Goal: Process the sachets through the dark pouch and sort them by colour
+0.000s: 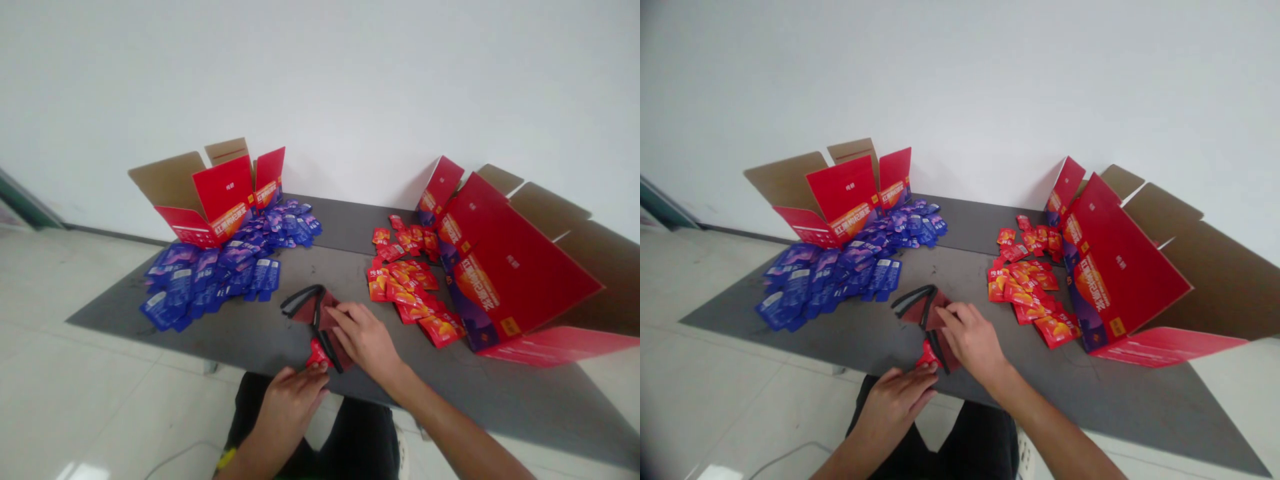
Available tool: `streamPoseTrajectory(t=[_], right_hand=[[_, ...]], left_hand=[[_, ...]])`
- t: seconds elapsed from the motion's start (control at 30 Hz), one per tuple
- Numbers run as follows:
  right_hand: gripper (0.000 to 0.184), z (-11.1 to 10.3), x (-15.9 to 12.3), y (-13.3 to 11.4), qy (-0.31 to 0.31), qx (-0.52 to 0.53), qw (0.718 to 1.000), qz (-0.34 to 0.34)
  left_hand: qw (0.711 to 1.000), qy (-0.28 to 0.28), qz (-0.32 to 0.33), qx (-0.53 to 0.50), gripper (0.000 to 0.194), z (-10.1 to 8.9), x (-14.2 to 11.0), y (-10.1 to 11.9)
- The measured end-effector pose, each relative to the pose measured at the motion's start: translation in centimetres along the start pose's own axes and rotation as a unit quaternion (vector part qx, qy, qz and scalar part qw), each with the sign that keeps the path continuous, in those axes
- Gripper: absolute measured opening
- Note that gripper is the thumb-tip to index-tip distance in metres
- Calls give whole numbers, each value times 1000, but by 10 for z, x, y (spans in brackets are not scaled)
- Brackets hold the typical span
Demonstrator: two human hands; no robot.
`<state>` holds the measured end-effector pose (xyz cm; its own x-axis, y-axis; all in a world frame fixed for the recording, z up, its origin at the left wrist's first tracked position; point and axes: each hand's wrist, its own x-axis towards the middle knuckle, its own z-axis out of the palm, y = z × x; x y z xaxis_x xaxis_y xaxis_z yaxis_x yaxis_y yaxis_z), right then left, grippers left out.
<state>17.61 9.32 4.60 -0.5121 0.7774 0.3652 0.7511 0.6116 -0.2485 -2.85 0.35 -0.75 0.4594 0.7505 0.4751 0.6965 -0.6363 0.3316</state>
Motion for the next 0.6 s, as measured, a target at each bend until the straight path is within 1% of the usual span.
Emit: streamPoseTrajectory(t=[0.07, 0.1, 0.13, 0.2, 0.3, 0.33, 0.37, 0.4, 0.47, 0.53, 0.57, 0.6], right_hand=[[38, 10, -12, -19, -31, 24, 998, -42], [37, 15, -15, -21, -40, 33, 998, -48], [37, 19, -15, -17, -40, 36, 998, -43], [35, 22, -9, 4, -24, 19, 999, -6], [30, 13, 8, 42, -1, -27, 999, 43], [30, 8, 12, 48, 5, -35, 998, 49], [30, 4, 13, 48, 13, -36, 998, 51], [32, 1, 12, 42, 20, -30, 998, 47], [37, 0, 3, 18, 20, -7, 999, 23], [39, 7, -9, -8, -13, 23, 999, -23], [39, 11, -13, -16, -31, 36, 998, -43], [38, 16, -16, -18, -43, 44, 997, -51]], left_hand=[[1000, -10, -13, 3, 27, 0, -1, 1], [1000, -15, -16, 2, 27, 0, -1, 1], [1000, -18, -18, -1, 26, -1, -1, 1], [1000, -17, -15, -10, 25, -2, 0, 1], [1000, -9, -10, -13, 25, -4, 2, 1], [1000, -7, -9, -13, 25, -4, 2, 1], [1000, -5, -7, -13, 25, -4, 2, 1], [1000, -6, -7, -13, 25, -4, 2, 1], [1000, -12, -13, -11, 26, -4, 1, 2], [999, -21, -26, -6, 27, -3, 0, 3], [999, -25, -32, -5, 27, -3, 0, 3], [999, -26, -33, -5, 27, -4, 0, 3]])
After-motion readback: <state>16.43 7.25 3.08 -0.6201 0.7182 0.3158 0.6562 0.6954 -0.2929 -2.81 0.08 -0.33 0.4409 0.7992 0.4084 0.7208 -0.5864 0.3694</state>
